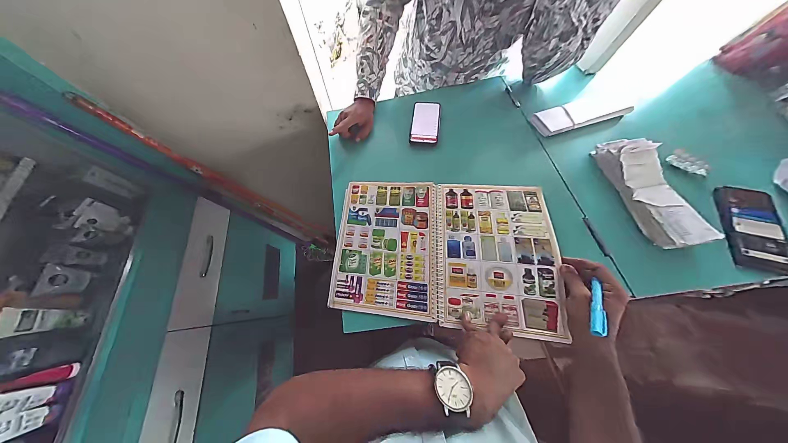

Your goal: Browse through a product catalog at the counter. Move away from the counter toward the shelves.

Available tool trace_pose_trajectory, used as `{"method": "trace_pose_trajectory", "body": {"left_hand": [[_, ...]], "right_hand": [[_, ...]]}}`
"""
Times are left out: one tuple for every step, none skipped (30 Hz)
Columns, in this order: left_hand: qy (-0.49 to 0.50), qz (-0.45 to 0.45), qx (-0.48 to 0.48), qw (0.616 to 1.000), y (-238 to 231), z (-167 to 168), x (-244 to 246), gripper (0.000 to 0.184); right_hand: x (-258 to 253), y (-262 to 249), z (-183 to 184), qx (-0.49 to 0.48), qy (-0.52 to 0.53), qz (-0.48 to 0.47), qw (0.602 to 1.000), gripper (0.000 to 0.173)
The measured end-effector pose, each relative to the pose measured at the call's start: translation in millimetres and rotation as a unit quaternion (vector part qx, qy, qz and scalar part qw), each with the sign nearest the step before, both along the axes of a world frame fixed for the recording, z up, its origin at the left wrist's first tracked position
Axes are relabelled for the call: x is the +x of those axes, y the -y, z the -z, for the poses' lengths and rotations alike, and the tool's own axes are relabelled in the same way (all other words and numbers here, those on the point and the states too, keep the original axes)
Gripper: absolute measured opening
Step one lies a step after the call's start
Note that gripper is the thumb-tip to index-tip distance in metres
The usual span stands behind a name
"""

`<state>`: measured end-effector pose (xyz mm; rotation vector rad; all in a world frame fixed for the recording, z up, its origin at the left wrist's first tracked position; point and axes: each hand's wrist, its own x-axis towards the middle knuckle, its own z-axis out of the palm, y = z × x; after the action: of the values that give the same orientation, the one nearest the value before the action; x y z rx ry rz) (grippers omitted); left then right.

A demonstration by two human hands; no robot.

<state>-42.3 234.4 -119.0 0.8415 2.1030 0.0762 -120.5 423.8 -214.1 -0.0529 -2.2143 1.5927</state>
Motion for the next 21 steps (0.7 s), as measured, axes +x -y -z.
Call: {"method": "trace_pose_trajectory", "body": {"left_hand": [[-0.006, 0.008, 0.001, 1.000, 1.0, 0.1, 0.1, 0.029], [-0.013, 0.012, 0.006, 1.000, 2.5, 0.7, 0.4, 0.028], [-0.010, 0.012, 0.010, 1.000, 3.8, 0.5, 0.4, 0.028], [-0.006, 0.013, 0.013, 1.000, 4.7, -0.2, 0.1, 0.028], [-0.006, 0.014, 0.015, 1.000, 5.3, -1.3, -0.2, 0.028], [-0.009, 0.021, 0.015, 1.000, 5.6, -2.6, -0.5, 0.028], [-0.014, 0.027, 0.017, 0.999, 5.6, -3.1, -0.5, 0.028], [-0.019, 0.031, 0.021, 0.999, 5.5, -2.8, -0.4, 0.026], [-0.024, 0.033, 0.026, 0.999, 5.7, -1.9, -0.4, 0.025], [-0.021, 0.033, 0.027, 0.999, 6.1, -1.5, -0.8, 0.025], [-0.022, 0.035, 0.028, 0.999, 7.0, -1.3, -1.3, 0.025], [-0.022, 0.038, 0.027, 0.999, 7.4, -0.1, -1.3, 0.027], [-0.022, 0.036, 0.025, 0.999, 6.7, 2.1, -1.2, 0.029], [-0.016, 0.027, 0.021, 0.999, 5.0, 4.1, -1.3, 0.032], [-0.012, 0.018, 0.022, 1.000, 4.0, 5.5, -1.4, 0.032], [-0.014, 0.017, 0.025, 0.999, 3.4, 6.1, -1.3, 0.030], [-0.016, 0.017, 0.026, 0.999, 2.8, 5.7, -1.3, 0.028], [-0.013, 0.014, 0.025, 1.000, 1.6, 4.4, -1.5, 0.027], [-0.008, 0.012, 0.024, 1.000, 0.6, 2.8, -2.4, 0.026], [-0.002, 0.009, 0.023, 1.000, -0.4, 2.0, -3.3, 0.025], [0.000, 0.011, 0.023, 1.000, -0.8, 1.4, -3.9, 0.025]], "right_hand": [[0.3, 0.3, -0.8, 0.003, 0.001, 0.001, 1.000, 0.017], [0.7, 1.5, -1.7, 0.008, 0.005, 0.004, 1.000, 0.018], [0.7, 2.6, -2.3, 0.013, 0.006, 0.005, 1.000, 0.018], [0.6, 3.1, -2.5, 0.017, 0.008, 0.005, 1.000, 0.018], [0.2, 2.8, -2.1, 0.019, 0.006, 0.003, 1.000, 0.018], [-0.2, 2.1, -1.5, 0.021, 0.002, 0.002, 1.000, 0.018], [-0.3, 1.7, -1.5, 0.022, 0.000, 0.002, 1.000, 0.017], [-0.2, 1.7, -2.1, 0.020, -0.001, 0.005, 1.000, 0.017], [-0.3, 1.9, -2.5, 0.017, 0.000, 0.006, 1.000, 0.016], [0.0, 2.4, -2.0, 0.014, 0.001, 0.005, 1.000, 0.016], [-0.3, 2.1, -0.2, 0.013, 0.001, 0.004, 1.000, 0.017], [-0.4, 1.3, 1.8, 0.013, 0.001, 0.001, 1.000, 0.018], [-0.4, 0.2, 3.3, 0.011, 0.001, -0.002, 1.000, 0.018], [-0.7, -0.6, 3.8, 0.008, 0.001, -0.001, 1.000, 0.018], [-0.7, -0.8, 3.7, 0.007, 0.000, 0.001, 1.000, 0.018], [-0.4, -0.6, 3.4, 0.008, 0.000, 0.003, 1.000, 0.017], [-0.1, -0.5, 2.9, 0.011, 0.002, 0.004, 1.000, 0.018], [0.2, 0.2, 2.0, 0.014, 0.002, 0.005, 1.000, 0.018], [0.0, 0.3, 1.5, 0.016, 0.000, 0.005, 1.000, 0.018], [-0.2, 0.4, 1.2, 0.018, -0.001, 0.004, 1.000, 0.018], [-0.3, 0.9, 0.5, 0.019, -0.002, 0.004, 1.000, 0.019]]}}
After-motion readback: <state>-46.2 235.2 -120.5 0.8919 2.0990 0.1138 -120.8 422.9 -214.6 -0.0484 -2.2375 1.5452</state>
